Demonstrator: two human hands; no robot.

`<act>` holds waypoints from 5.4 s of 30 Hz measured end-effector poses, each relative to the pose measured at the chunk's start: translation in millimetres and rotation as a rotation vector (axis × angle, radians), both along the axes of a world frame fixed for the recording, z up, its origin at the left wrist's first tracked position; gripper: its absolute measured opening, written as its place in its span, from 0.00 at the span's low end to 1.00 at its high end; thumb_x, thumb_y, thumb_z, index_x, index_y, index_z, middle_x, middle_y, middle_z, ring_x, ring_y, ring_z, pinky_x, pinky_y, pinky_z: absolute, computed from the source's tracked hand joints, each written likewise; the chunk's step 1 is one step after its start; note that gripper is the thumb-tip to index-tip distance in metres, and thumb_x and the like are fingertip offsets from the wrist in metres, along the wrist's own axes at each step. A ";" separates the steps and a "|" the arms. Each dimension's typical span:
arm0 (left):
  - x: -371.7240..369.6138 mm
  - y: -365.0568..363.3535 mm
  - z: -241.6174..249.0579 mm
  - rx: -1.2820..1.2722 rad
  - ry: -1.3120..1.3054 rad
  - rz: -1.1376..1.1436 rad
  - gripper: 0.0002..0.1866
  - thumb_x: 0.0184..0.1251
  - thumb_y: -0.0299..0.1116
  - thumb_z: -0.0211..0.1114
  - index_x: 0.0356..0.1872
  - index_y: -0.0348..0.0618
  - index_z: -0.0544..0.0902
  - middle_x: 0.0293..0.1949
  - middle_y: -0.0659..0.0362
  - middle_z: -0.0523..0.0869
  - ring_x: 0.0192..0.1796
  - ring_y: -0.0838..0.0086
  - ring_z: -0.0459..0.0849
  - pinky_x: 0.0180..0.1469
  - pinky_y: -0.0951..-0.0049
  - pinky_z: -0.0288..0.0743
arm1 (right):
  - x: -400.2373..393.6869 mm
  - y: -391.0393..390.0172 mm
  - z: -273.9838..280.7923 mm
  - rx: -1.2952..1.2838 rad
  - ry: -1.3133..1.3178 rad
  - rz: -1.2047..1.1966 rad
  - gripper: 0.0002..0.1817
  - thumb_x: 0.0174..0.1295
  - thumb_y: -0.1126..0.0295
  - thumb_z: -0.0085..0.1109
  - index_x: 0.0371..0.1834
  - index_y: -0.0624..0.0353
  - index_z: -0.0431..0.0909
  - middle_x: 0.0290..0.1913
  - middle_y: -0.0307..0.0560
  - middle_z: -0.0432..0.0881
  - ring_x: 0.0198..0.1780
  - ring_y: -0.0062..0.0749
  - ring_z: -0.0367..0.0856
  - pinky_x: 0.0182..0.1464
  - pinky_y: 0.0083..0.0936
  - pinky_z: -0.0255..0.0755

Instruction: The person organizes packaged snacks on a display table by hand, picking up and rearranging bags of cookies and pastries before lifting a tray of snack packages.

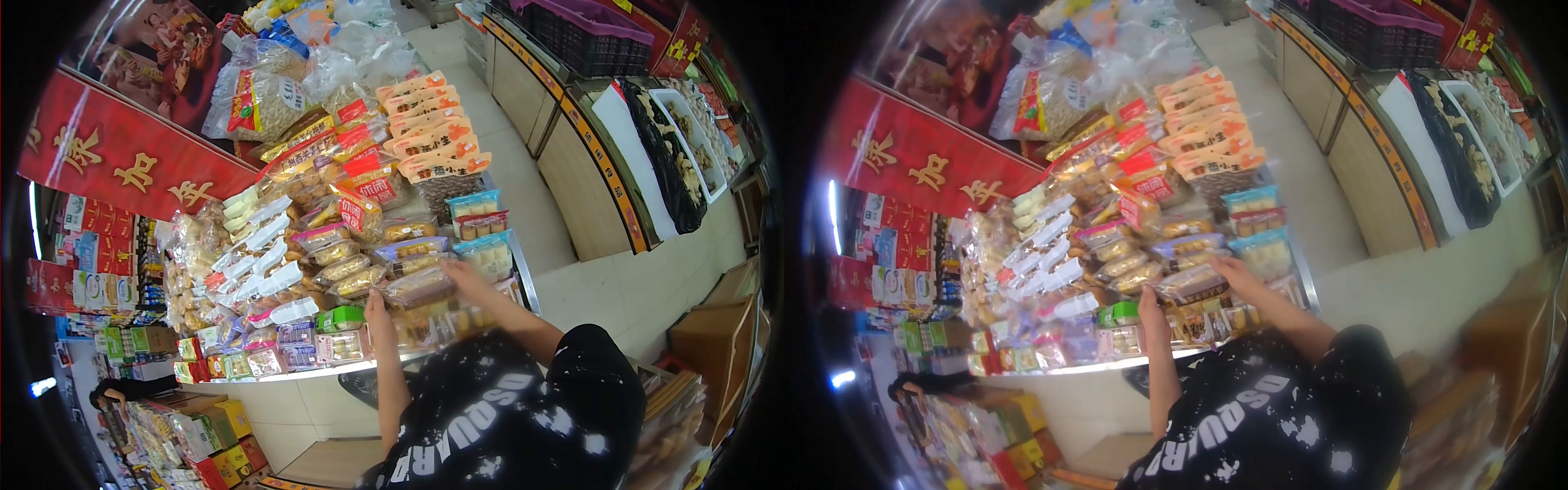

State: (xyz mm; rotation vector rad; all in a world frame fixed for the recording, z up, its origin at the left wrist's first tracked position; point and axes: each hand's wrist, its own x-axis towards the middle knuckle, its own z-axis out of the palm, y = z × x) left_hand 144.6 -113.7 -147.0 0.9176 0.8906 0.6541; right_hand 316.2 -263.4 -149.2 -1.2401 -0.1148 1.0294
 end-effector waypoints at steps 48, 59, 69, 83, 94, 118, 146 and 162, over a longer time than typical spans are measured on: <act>-37.2 95.6 -9.0 1.455 1.182 -0.390 0.23 0.52 0.33 0.77 0.50 0.48 0.81 0.63 0.55 0.76 0.72 0.58 0.68 0.75 0.33 0.46 | -1.1 7.3 10.8 -0.267 -1.152 0.522 0.17 0.56 0.61 0.68 0.45 0.58 0.82 0.44 0.55 0.82 0.50 0.54 0.81 0.54 0.44 0.76; -59.8 83.7 48.1 1.576 1.011 -0.383 0.21 0.52 0.34 0.75 0.49 0.50 0.80 0.54 0.62 0.83 0.64 0.65 0.76 0.71 0.44 0.54 | -49.5 126.2 26.7 -0.085 -1.446 0.673 0.30 0.59 0.66 0.64 0.67 0.55 0.73 0.59 0.51 0.79 0.62 0.46 0.78 0.61 0.39 0.73; -71.6 84.8 62.5 1.435 0.959 -0.437 0.23 0.48 0.35 0.78 0.48 0.44 0.83 0.48 0.55 0.85 0.55 0.56 0.81 0.57 0.55 0.71 | -39.2 99.9 18.4 -0.036 -1.430 0.654 0.29 0.58 0.63 0.65 0.65 0.52 0.76 0.57 0.46 0.82 0.57 0.45 0.81 0.59 0.40 0.74; -54.2 94.8 58.4 0.837 0.583 -0.267 0.34 0.62 0.27 0.70 0.71 0.38 0.71 0.64 0.47 0.80 0.62 0.60 0.80 0.66 0.60 0.71 | -33.6 71.6 11.5 -0.199 -1.233 0.425 0.27 0.54 0.58 0.71 0.56 0.57 0.79 0.49 0.53 0.83 0.50 0.52 0.83 0.52 0.44 0.76; -46.9 138.5 -27.6 1.299 1.172 -0.575 0.33 0.54 0.43 0.75 0.63 0.42 0.79 0.69 0.44 0.74 0.71 0.50 0.71 0.72 0.50 0.61 | -30.1 72.6 34.5 -0.183 -0.960 0.176 0.30 0.56 0.58 0.73 0.59 0.61 0.79 0.55 0.59 0.82 0.58 0.55 0.79 0.60 0.43 0.73; -39.4 82.7 -16.9 1.270 1.346 -0.545 0.28 0.65 0.47 0.63 0.60 0.36 0.79 0.61 0.41 0.80 0.65 0.46 0.77 0.68 0.48 0.66 | -12.5 193.6 23.2 -0.268 -1.337 0.614 0.24 0.51 0.61 0.73 0.51 0.56 0.80 0.47 0.47 0.81 0.49 0.49 0.81 0.51 0.44 0.77; -39.7 104.0 10.2 1.365 1.170 -0.234 0.18 0.65 0.36 0.63 0.55 0.45 0.83 0.56 0.53 0.84 0.61 0.56 0.80 0.67 0.51 0.66 | -20.7 252.4 -10.7 -0.233 -1.383 0.251 0.23 0.56 0.65 0.67 0.56 0.56 0.78 0.52 0.53 0.79 0.55 0.52 0.81 0.53 0.45 0.78; -11.9 214.4 -48.3 1.339 1.002 -0.348 0.16 0.63 0.35 0.66 0.51 0.45 0.84 0.49 0.46 0.85 0.44 0.44 0.86 0.45 0.50 0.81 | -20.2 148.8 19.7 0.051 -0.708 0.086 0.19 0.61 0.68 0.69 0.54 0.59 0.83 0.56 0.50 0.82 0.54 0.38 0.84 0.50 0.31 0.80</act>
